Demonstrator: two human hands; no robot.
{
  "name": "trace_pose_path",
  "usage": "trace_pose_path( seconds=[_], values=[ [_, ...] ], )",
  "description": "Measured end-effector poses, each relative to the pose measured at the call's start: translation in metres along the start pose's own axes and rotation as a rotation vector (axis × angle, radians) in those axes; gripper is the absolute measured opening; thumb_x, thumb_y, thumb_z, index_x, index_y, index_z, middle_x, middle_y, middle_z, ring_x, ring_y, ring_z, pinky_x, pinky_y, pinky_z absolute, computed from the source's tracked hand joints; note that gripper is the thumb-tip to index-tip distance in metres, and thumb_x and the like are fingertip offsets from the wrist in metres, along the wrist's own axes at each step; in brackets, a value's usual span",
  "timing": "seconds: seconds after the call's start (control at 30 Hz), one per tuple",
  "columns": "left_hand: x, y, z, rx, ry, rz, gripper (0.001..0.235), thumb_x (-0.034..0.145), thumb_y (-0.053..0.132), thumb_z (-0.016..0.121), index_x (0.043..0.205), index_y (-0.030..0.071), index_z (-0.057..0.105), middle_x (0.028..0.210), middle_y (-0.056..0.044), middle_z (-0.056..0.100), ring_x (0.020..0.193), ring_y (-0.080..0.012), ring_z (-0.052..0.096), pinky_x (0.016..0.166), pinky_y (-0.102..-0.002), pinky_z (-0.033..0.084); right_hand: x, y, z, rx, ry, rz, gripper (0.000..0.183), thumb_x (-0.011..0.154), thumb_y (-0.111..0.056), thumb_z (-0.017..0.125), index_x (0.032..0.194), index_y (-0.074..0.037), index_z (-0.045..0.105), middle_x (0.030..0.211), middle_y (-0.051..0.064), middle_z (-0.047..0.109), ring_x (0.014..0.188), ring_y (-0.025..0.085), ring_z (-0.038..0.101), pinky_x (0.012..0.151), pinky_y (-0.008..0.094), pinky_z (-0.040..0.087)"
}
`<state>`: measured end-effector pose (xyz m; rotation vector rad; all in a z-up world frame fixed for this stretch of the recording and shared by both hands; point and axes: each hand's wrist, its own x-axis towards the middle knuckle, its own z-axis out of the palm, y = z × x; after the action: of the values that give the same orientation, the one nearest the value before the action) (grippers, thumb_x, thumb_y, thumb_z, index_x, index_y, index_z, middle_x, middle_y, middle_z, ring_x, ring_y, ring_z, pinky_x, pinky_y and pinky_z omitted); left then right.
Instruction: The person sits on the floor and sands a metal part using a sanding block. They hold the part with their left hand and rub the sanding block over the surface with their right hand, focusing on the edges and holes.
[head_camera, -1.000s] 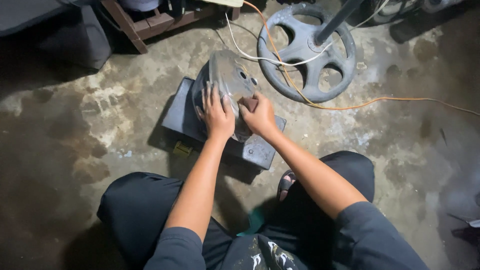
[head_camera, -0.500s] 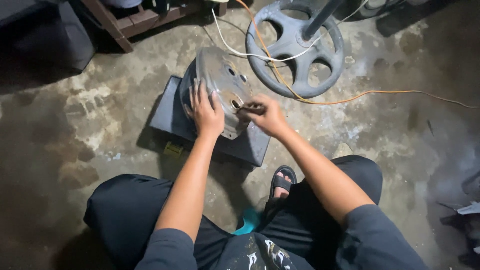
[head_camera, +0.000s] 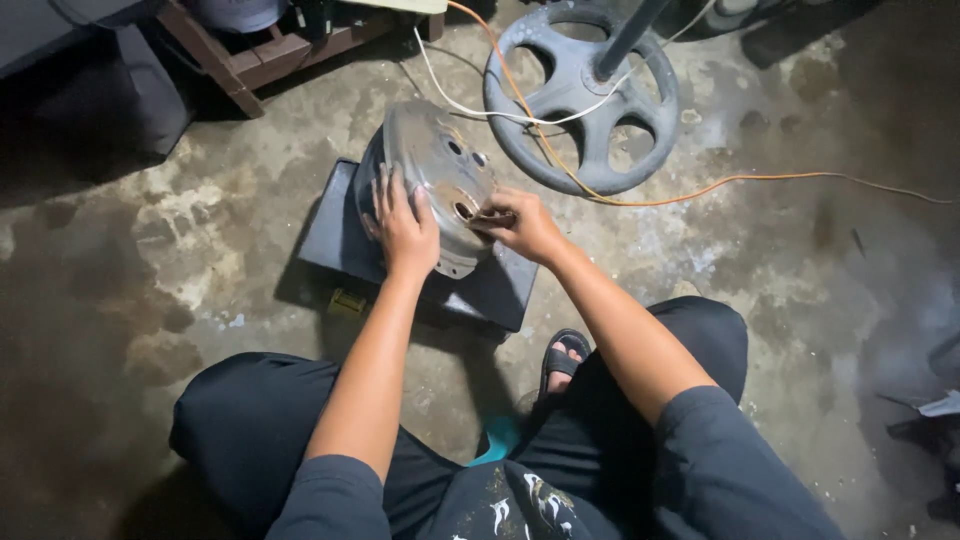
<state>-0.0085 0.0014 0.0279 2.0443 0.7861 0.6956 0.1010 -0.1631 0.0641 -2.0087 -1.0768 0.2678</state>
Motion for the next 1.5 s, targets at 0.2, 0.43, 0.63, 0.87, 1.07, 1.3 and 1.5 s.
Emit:
trace_pose_path(
  seconds=[0.2, 0.43, 0.63, 0.87, 1.07, 1.3, 1.5],
  values=[
    [0.001, -0.011, 0.005, 0.049, -0.026, 0.012, 0.048, 0.108, 0.03, 0.046, 0.151, 0.011, 0.042, 0.159, -0.018, 0.039, 0.146, -0.0458, 0.034, 0.102, -0.084, 0.025, 0.004, -0.023, -0.013, -0.028, 0.055, 0.091, 0.021, 0.074, -0.007, 0.085, 0.092, -0.007, 0.074, 0.083, 0.017, 0.068, 0.088, 0.042, 0.07, 0.082, 0.046, 0.057],
    [0.005, -0.04, 0.029, 0.072, 0.058, 0.069, 0.046, 0.106, 0.028, 0.05, 0.147, 0.007, 0.047, 0.154, -0.02, 0.045, 0.142, -0.0468, 0.04, 0.099, -0.082, 0.03, 0.007, -0.005, 0.003, 0.059, -0.031, 0.147, 0.03, 0.078, -0.022, 0.089, 0.098, -0.009, 0.072, 0.089, 0.019, 0.071, 0.088, 0.04, 0.072, 0.078, 0.043, 0.056],
    [0.006, -0.034, 0.029, 0.062, 0.134, 0.135, 0.045, 0.105, 0.028, 0.054, 0.146, 0.009, 0.05, 0.15, -0.021, 0.05, 0.138, -0.0469, 0.045, 0.099, -0.076, 0.033, 0.004, 0.069, 0.0, -0.393, -0.086, 0.372, 0.024, 0.075, -0.013, 0.086, 0.096, -0.01, 0.075, 0.086, 0.014, 0.072, 0.086, 0.036, 0.074, 0.078, 0.044, 0.06],
    [0.003, -0.029, 0.025, 0.031, 0.143, 0.154, 0.044, 0.105, 0.026, 0.054, 0.142, 0.003, 0.052, 0.15, -0.025, 0.048, 0.135, -0.0523, 0.044, 0.101, -0.076, 0.033, 0.024, 0.042, 0.016, -0.082, 0.143, 0.734, 0.035, 0.071, -0.033, 0.088, 0.096, -0.013, 0.075, 0.091, 0.014, 0.075, 0.096, 0.033, 0.074, 0.082, 0.043, 0.059],
    [0.002, -0.023, 0.017, 0.081, 0.062, 0.068, 0.048, 0.107, 0.033, 0.048, 0.149, 0.011, 0.046, 0.156, -0.018, 0.045, 0.141, -0.0477, 0.041, 0.099, -0.081, 0.03, 0.038, 0.05, 0.04, 0.141, 0.152, 0.873, 0.037, 0.075, -0.028, 0.086, 0.098, -0.001, 0.073, 0.091, 0.021, 0.074, 0.096, 0.038, 0.074, 0.077, 0.047, 0.059],
    [0.0, 0.0, 0.003, 0.037, 0.037, 0.031, 0.046, 0.108, 0.03, 0.046, 0.148, 0.008, 0.046, 0.157, -0.019, 0.042, 0.143, -0.0486, 0.038, 0.101, -0.082, 0.026, 0.035, 0.002, 0.027, 0.304, 0.076, 0.93, 0.033, 0.078, -0.025, 0.081, 0.093, 0.003, 0.074, 0.087, 0.026, 0.071, 0.093, 0.039, 0.073, 0.071, 0.048, 0.057],
    [-0.001, -0.008, 0.008, 0.054, 0.036, 0.018, 0.048, 0.106, 0.029, 0.048, 0.15, 0.01, 0.045, 0.158, -0.018, 0.041, 0.143, -0.0472, 0.038, 0.101, -0.082, 0.027, 0.021, -0.008, -0.012, 0.159, 0.066, 0.638, 0.018, 0.078, -0.018, 0.083, 0.077, -0.003, 0.073, 0.068, 0.018, 0.066, 0.074, 0.033, 0.069, 0.074, 0.04, 0.055]
  ],
)
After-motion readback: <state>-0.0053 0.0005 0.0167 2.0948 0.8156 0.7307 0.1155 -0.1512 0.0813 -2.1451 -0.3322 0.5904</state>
